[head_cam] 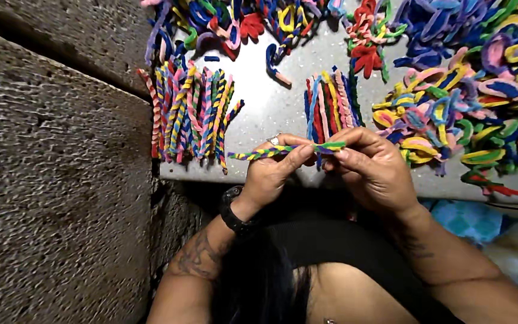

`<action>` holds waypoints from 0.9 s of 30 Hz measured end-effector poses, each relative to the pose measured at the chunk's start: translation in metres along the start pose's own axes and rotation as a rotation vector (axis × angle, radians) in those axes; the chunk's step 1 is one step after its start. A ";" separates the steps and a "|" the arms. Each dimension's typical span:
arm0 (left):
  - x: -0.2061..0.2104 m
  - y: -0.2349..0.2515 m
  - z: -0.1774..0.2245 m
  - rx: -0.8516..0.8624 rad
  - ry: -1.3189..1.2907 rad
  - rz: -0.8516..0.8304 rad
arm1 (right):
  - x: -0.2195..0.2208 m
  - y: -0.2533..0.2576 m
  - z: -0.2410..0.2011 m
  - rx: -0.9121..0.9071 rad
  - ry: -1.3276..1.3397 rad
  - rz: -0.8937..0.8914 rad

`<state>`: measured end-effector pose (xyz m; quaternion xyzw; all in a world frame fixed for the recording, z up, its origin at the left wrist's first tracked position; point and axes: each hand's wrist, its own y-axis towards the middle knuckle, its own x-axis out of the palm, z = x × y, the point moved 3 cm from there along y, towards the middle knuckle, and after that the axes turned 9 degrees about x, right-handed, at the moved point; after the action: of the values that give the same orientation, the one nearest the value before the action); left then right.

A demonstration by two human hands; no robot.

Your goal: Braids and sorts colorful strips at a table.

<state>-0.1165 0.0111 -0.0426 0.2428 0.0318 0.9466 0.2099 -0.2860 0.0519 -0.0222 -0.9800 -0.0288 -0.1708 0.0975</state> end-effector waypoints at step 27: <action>0.005 -0.004 0.001 0.100 0.040 0.012 | -0.006 -0.002 -0.006 -0.708 -0.883 0.041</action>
<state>-0.1185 0.0170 -0.0399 0.2344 0.0816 0.9497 0.1912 -0.2934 0.0528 -0.0184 -0.9318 0.0110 0.2579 -0.2550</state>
